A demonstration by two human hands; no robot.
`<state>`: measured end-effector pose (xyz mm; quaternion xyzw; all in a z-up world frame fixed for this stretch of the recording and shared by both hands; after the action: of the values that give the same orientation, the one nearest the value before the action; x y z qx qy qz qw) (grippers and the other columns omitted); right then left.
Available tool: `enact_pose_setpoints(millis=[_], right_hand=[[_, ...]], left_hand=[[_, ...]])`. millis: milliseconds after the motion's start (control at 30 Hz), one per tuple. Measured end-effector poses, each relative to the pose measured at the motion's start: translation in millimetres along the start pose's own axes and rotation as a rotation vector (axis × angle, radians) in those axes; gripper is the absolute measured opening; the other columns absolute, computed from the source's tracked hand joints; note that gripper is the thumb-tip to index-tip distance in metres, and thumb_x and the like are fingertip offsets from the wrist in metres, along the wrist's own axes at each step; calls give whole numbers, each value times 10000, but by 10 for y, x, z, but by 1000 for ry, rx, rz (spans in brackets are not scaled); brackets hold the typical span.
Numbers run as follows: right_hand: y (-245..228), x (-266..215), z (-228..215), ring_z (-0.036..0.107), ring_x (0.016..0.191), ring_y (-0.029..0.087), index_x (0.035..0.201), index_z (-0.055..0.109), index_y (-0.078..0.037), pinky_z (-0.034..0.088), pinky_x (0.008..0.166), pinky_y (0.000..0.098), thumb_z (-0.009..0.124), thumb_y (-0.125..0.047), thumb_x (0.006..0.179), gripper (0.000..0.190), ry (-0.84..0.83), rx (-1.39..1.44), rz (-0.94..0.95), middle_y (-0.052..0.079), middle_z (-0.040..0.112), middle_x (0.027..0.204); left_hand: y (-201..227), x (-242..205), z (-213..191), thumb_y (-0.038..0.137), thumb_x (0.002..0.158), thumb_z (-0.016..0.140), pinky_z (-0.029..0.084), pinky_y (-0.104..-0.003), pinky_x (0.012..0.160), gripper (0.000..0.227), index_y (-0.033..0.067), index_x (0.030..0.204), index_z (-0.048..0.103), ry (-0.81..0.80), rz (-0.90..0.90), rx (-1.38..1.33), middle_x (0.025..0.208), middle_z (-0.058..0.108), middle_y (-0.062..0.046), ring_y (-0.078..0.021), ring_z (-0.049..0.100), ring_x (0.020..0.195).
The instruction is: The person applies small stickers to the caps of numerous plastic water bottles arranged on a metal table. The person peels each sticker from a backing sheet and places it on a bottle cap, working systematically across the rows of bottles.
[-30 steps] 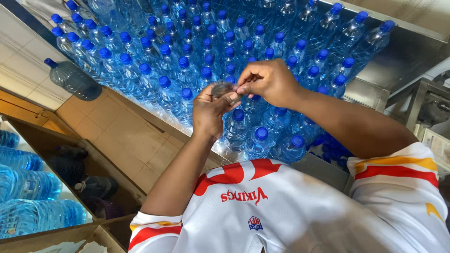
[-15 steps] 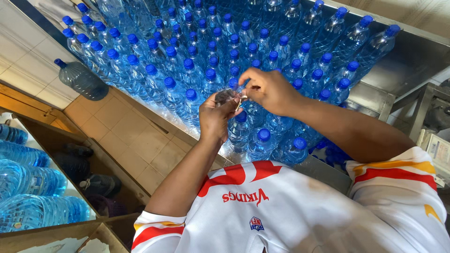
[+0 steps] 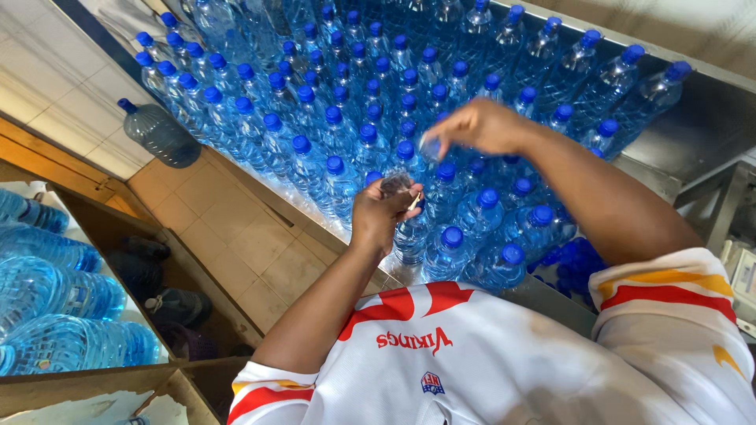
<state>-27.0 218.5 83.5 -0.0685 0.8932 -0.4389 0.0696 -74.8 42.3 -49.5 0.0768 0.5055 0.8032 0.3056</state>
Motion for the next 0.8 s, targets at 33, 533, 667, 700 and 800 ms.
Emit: enact_pose_setpoints(millis=[33,533,667,700,800], right_hand=[[347,93,-308,600,681,177,1290,831,-122,429,651,345,687,-129,1109,232,256,-71,103,121,886,1048],[2830,626,-1088,733,1040,335,1192,855,-114,562,829,511,812,-128,1076,124,541,-502,179,132,799,1202],[2809,624,-1051,740,915,268,1131,855,-58,599,770,435,851,-35,1025,109,645,-355,65,140,809,1093],[2762,576,-1089,740,915,268,1131,855,-58,599,770,435,851,-35,1025,109,643,-354,65,140,809,1093],[2821,480,-1152,790,965,232,1158,883,-123,610,804,430,824,-160,1110,85,559,-301,217,94,848,1085]], left_hand=[[-5,-12,-21,5,860,871,725,-391,773,312,-27,1157,779,16,-39,28,1060,844,-188,-272,839,917],[7,-129,-218,85,925,831,712,-382,802,274,25,1168,719,53,-75,1,1195,834,-227,-325,837,1049],[47,-153,-187,80,924,835,713,-376,799,297,6,1190,726,41,-79,15,1191,837,-239,-328,841,1035],[56,-158,-189,80,924,835,713,-376,799,297,6,1190,726,43,-80,14,1191,837,-239,-328,841,1035],[69,-171,-178,68,932,824,711,-360,782,290,-6,1195,724,40,-86,6,1200,831,-253,-336,841,1024]])
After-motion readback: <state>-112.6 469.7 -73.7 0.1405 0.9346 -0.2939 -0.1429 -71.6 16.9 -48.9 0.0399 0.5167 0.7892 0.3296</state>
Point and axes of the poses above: each hand's wrist, its own x-axis towards the middle knuckle, its own z-axis out of the palm, y = z × x, the point moved 9 cm from there along x, towards the middle knuckle
